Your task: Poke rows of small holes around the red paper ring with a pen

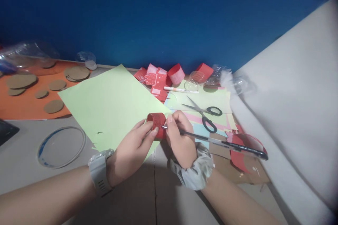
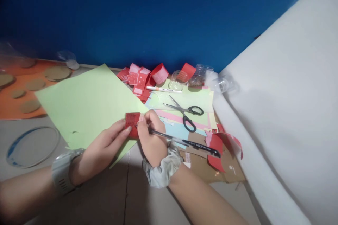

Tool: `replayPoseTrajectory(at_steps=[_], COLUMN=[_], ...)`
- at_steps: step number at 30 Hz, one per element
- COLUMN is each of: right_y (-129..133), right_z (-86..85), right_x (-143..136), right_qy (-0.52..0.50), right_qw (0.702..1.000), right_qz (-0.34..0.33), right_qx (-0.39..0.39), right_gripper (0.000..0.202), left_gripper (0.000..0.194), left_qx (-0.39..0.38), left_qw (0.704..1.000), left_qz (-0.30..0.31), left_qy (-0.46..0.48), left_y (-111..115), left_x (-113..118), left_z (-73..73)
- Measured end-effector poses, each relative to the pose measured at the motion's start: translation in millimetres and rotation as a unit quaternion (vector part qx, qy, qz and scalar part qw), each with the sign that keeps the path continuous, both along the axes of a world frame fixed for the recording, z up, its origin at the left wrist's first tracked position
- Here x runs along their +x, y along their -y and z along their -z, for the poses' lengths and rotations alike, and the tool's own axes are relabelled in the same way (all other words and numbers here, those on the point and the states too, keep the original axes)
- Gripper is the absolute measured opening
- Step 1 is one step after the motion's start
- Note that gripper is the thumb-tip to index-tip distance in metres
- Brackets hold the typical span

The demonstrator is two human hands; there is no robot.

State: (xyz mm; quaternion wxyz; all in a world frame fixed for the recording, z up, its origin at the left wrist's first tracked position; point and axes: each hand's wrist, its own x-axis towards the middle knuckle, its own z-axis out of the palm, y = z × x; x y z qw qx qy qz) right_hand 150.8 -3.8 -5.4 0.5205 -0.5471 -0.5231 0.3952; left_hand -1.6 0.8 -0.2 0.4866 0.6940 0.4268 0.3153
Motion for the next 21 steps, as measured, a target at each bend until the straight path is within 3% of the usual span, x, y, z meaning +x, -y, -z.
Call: replayPoseTrajectory(at_steps=[21], right_y=[1.6], right_z=[0.5], right_x=[0.5], right_qy=[0.000], right_qw=[1.000], right_qz=[-0.004], right_qx=[0.010], right_gripper=[0.035], left_gripper=[0.029], left_qx=[-0.008], left_qw=[1.000], left_qz=[-0.013], left_qy=[-0.011], left_y=[0.5], left_x=[-0.3], left_z=[-1.6])
